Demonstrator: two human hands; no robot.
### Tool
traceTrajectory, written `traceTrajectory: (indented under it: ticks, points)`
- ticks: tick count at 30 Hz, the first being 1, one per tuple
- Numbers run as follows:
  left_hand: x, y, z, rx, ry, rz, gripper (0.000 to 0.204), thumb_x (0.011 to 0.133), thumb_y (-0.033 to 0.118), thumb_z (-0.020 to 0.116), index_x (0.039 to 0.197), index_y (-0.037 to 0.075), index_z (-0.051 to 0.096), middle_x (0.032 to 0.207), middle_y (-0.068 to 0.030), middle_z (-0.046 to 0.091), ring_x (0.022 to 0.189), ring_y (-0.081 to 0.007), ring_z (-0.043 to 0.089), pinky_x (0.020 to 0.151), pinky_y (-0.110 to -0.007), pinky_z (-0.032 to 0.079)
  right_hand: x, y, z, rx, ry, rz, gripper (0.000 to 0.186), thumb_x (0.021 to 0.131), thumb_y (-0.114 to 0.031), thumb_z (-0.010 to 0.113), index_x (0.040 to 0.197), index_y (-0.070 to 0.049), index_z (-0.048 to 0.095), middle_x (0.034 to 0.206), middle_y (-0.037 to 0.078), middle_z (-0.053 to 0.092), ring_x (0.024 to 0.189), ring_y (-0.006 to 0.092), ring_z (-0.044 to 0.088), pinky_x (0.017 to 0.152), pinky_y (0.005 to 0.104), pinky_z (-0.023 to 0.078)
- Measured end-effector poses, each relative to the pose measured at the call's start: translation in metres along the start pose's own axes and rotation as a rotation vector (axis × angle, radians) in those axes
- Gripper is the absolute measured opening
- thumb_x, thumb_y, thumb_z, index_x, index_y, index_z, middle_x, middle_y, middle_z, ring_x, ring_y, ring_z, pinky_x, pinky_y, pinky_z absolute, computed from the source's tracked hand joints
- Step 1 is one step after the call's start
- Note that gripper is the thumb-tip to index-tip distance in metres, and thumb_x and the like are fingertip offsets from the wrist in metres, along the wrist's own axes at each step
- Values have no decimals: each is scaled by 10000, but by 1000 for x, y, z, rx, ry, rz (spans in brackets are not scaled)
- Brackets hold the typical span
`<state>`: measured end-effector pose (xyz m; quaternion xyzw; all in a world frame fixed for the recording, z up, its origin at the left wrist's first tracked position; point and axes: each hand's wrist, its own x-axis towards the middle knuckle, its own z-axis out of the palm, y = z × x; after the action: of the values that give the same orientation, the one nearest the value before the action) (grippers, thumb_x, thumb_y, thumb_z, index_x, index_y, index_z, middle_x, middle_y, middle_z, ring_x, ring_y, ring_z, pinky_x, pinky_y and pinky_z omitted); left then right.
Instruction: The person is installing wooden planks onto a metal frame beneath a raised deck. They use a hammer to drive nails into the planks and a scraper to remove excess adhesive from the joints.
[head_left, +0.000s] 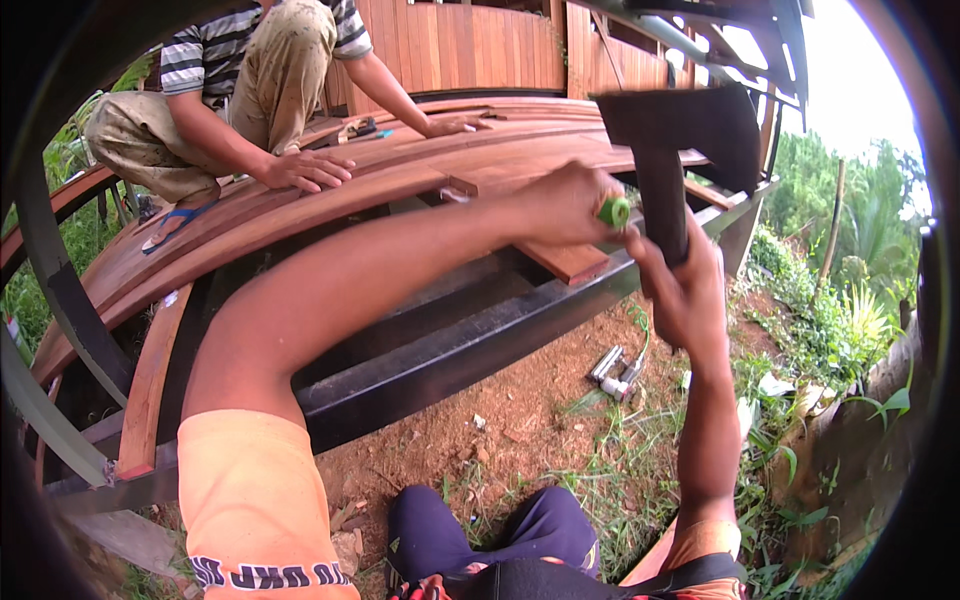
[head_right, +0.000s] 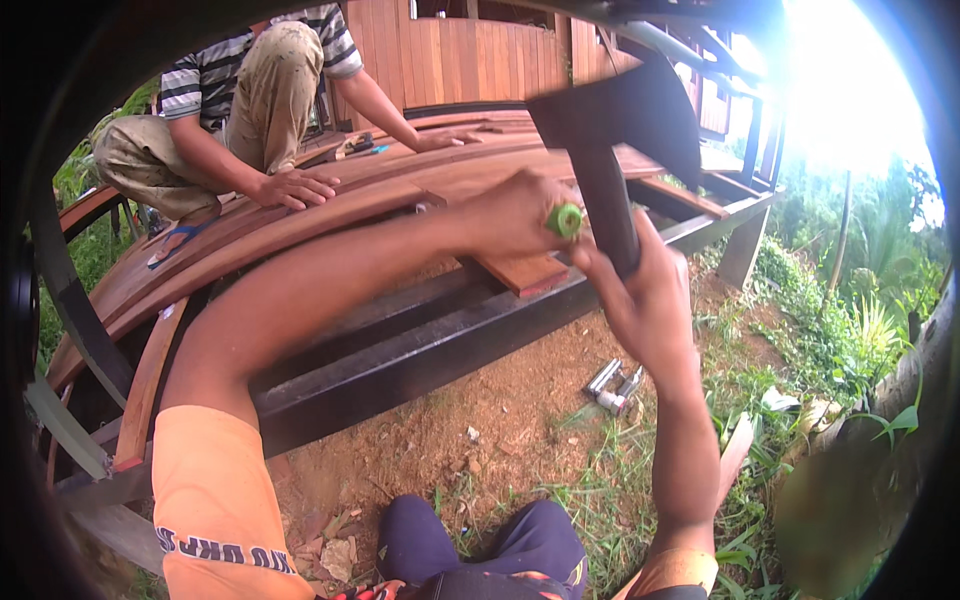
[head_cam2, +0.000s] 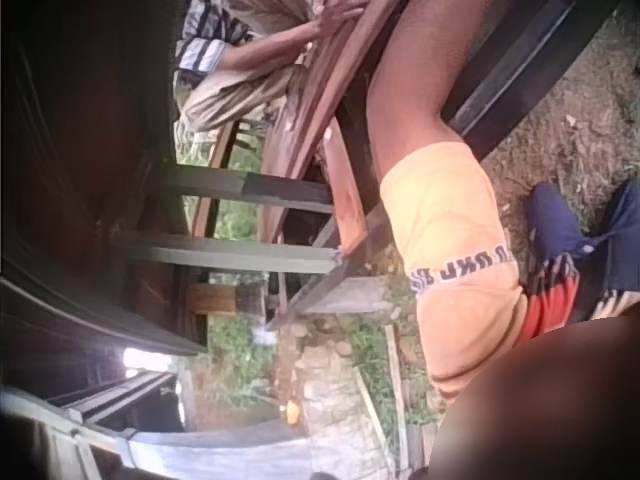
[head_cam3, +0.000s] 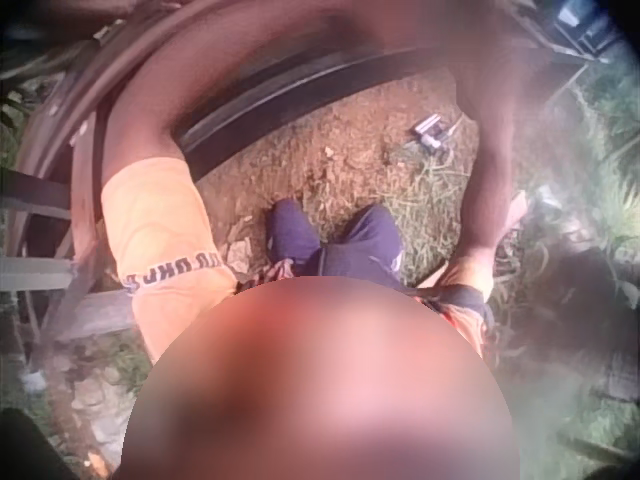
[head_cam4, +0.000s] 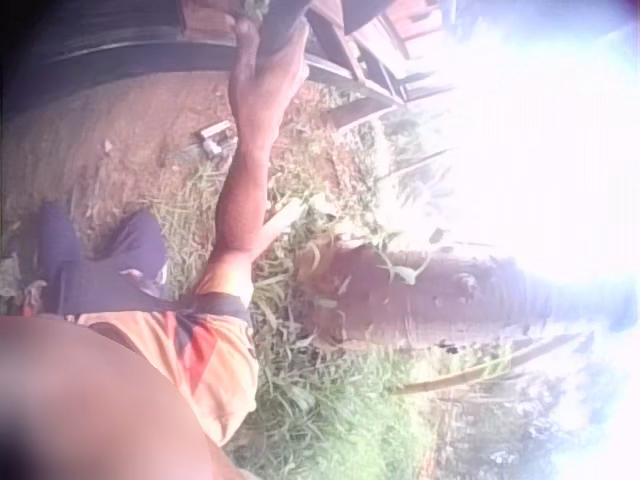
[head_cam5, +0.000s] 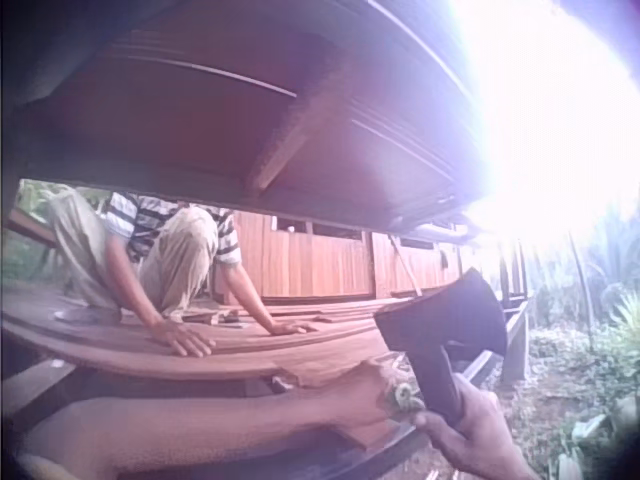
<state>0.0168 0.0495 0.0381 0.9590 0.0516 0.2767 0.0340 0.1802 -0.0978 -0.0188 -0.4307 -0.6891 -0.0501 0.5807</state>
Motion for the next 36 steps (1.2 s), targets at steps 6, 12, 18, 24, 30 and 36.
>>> traceTrajectory:
  ticks: [6, 12, 18, 24, 30, 36]
  points:
    - [-25, 27, 22, 97, 132, 14, 501, 841, 433, 823, 725, 10, 581, 800, -165, 595, 794, -380, 653, 748, -490, 509, -131, 42, 13, 332, 295, -4, 578, 1028, -560, 598, 1037, 17, 555, 676, 29, 552, 551, 99, 522, 492, 270, 401]
    - [-26, 23, 30, 89, 171, 0, 407, 843, 337, 802, 738, 12, 581, 790, -164, 597, 777, -374, 652, 719, -484, 503, -133, 61, 33, 19, 33, 155, 517, 1038, -482, 627, 1151, 11, 521, 702, 43, 591, 549, 125, 573, 505, 290, 461]
    - [-25, 24, 28, 74, 182, 4, 349, 808, 281, 815, 760, 18, 591, 796, -161, 606, 781, -375, 653, 712, -477, 503, -137, 55, 30, 302, 115, 33, 452, 1016, -337, 678, 1206, 51, 545, 714, 186, 640, 562, 314, 653, 539, 383, 489]
    - [-22, 17, 30, 23, 149, 39, 390, 827, 301, 814, 736, -2, 587, 761, -171, 601, 748, -356, 651, 685, -462, 499, -103, 34, 10, 140, 2, 278, 436, 942, -225, 779, 1210, 30, 550, 745, 136, 651, 653, 315, 690, 613, 388, 512]
    - [-6, 3, -3, 44, 94, 332, 315, 756, 304, 806, 704, 20, 682, 664, -207, 665, 614, -390, 688, 612, -443, 553, -1, -2, 25, -33, 73, -86, 415, 864, -214, 862, 1173, -18, 666, 774, 144, 680, 645, 248, 653, 661, 373, 528]
    - [26, -15, -56, -114, -38, -52, 266, 850, 222, 737, 865, -43, 724, 668, -165, 710, 628, -259, 751, 618, -372, 607, 80, -16, 21, -103, 63, -204, 369, 945, -319, 768, 1099, 5, 682, 729, 123, 676, 675, 237, 695, 669, 381, 531]
